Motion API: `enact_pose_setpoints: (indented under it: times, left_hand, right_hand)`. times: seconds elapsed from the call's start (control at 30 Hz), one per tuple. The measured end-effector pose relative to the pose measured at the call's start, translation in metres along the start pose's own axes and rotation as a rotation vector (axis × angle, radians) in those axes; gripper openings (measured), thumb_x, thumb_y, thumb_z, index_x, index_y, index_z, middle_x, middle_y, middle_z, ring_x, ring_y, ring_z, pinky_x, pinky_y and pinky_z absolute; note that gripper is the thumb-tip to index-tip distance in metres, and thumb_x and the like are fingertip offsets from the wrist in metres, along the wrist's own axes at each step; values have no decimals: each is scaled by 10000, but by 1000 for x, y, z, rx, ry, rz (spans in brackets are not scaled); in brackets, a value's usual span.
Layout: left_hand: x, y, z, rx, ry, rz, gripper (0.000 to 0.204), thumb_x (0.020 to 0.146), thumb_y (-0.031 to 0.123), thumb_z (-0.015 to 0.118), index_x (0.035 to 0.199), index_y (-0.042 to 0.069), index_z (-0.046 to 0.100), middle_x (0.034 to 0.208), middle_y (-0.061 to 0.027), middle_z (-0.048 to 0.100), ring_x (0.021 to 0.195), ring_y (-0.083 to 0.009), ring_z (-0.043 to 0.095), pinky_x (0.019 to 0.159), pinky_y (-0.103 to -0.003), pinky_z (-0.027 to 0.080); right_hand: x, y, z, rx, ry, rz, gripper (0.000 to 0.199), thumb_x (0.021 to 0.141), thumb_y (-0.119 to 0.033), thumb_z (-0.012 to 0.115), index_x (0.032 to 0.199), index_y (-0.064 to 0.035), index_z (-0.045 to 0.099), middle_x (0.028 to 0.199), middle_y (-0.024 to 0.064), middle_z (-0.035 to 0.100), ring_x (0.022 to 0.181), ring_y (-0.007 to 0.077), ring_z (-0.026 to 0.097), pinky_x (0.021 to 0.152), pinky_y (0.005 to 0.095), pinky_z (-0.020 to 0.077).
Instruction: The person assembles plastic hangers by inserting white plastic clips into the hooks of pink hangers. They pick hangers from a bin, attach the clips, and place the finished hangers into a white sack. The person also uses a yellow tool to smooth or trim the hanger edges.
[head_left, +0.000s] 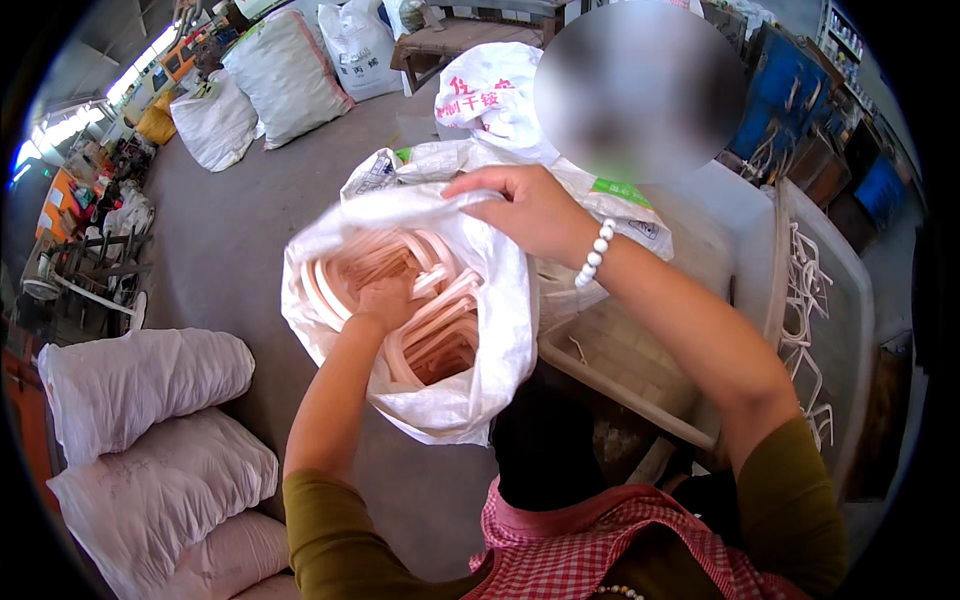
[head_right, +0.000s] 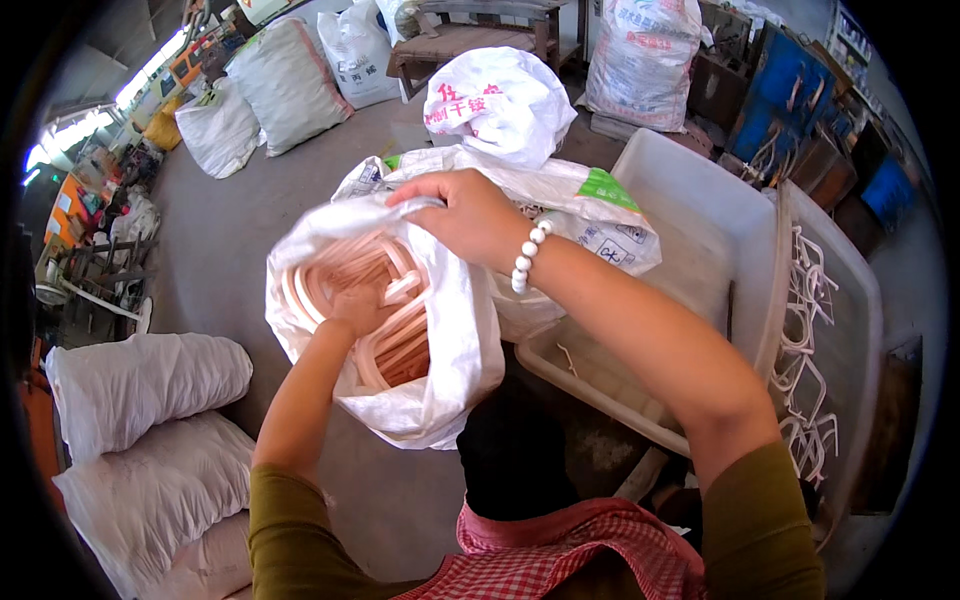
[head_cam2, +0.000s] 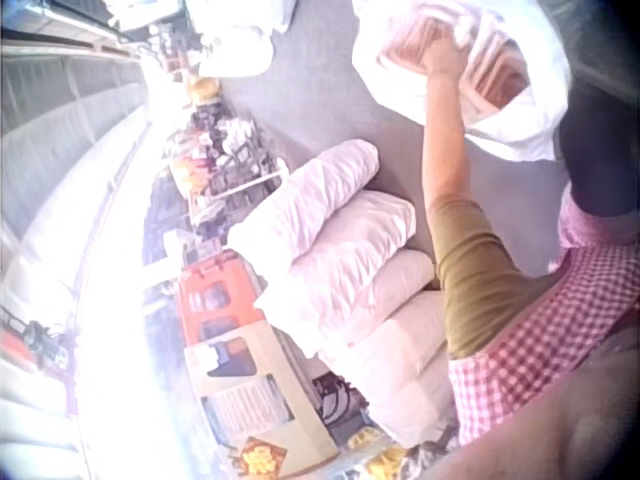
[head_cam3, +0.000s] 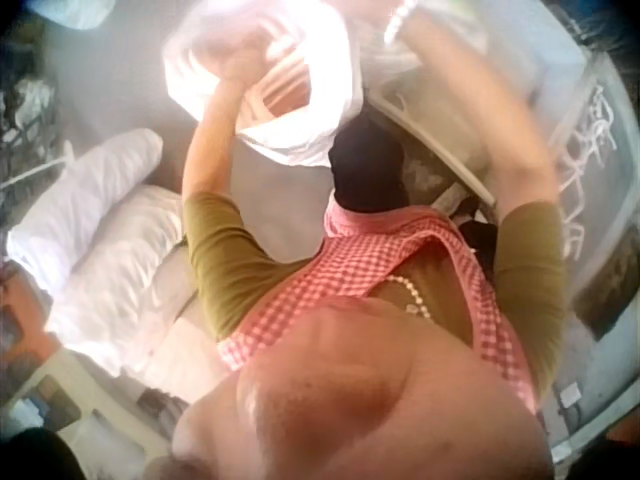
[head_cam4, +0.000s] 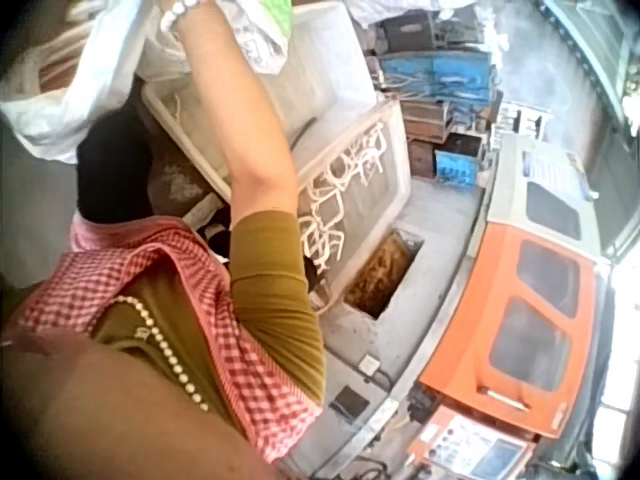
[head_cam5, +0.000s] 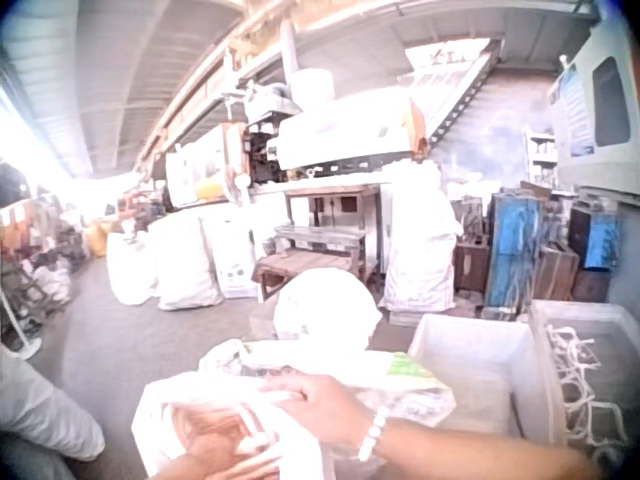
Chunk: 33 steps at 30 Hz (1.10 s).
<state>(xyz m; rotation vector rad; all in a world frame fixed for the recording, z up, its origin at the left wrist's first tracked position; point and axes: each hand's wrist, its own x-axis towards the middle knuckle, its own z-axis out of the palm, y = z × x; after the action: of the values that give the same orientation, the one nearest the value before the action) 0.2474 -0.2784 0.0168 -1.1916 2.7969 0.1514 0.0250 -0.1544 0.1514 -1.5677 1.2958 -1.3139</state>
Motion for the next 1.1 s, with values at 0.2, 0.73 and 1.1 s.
enact_pose_setpoints:
  times: [0.2,0.73,1.1]
  left_hand:
    - [0,18,-27,-246,-156,-71,777,784,663,509,1299,82,511,1132,-262,604,1109,-357,571,959,-432,414]
    - [-90,-103,-11,118,1122,-633,448,846,357,626,984,-69,625,983,-229,639,930,-354,600,820,-450,463]
    - [-146,-71,-134,-229,767,-648,221,846,203,576,963,26,640,900,-137,657,811,-270,625,713,-388,472]
  right_hand:
    - [-10,10,-12,-149,-20,-75,211,838,-102,624,1035,-56,684,824,21,635,700,65,514,658,237,441]
    - [-38,30,-16,-49,-12,10,297,862,-143,619,1143,-48,625,816,-2,595,703,60,492,643,229,432]
    - [-43,20,-8,-100,13,112,303,888,-93,596,1177,-4,583,989,23,631,861,51,566,763,215,478]
